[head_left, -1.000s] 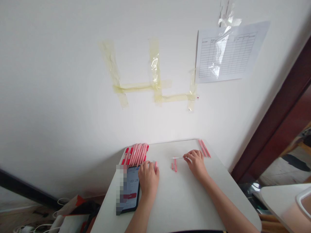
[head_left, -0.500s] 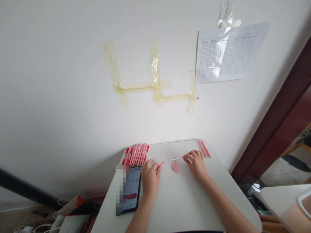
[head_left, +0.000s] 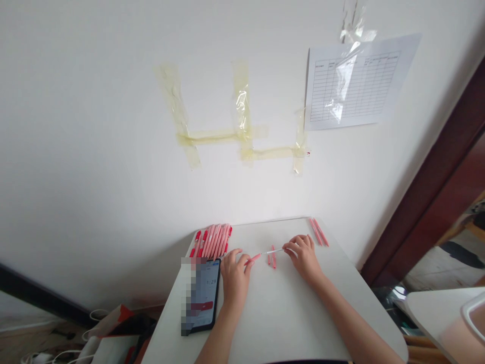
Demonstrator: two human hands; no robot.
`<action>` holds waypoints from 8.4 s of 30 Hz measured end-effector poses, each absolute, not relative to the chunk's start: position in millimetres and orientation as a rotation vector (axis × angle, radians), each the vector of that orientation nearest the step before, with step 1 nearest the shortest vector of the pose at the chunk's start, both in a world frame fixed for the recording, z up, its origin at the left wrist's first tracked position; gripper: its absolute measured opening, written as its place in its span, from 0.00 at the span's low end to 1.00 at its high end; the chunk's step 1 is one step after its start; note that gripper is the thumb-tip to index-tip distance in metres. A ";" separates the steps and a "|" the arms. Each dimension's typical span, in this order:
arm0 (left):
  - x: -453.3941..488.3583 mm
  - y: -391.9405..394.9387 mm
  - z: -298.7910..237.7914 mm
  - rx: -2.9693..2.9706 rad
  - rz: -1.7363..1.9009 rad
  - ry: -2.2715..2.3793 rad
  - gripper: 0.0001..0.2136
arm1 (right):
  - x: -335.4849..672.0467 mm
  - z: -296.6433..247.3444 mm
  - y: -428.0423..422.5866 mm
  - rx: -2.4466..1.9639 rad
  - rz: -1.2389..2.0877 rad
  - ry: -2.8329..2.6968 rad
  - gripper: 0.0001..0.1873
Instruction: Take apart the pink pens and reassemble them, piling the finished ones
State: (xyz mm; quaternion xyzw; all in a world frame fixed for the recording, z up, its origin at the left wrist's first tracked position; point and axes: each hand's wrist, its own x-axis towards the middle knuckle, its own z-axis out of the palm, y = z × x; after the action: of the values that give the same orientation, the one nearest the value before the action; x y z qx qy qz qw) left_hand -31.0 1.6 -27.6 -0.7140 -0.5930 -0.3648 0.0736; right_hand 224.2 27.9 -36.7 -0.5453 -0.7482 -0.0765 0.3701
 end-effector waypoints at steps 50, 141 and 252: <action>-22.2 3.8 -32.8 -2.331 -1.234 -1.669 0.02 | 195.4 -21.9 11.0 -1.179 -0.247 -2.095 0.11; -20.3 -6.8 -14.6 -1.816 -0.858 -2.079 0.10 | 196.6 -8.5 16.5 -1.447 -0.117 -2.099 0.10; -3.4 -9.5 -17.3 -2.148 -1.039 -1.861 0.06 | 219.9 -32.9 25.5 -1.780 0.033 -1.932 0.10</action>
State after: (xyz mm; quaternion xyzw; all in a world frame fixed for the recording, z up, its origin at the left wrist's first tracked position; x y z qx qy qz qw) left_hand -3.4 -9.5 -17.3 -0.7086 -0.6139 -0.3429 0.0577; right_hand 219.9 25.5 -32.9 -0.6552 -0.7113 0.0120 0.2542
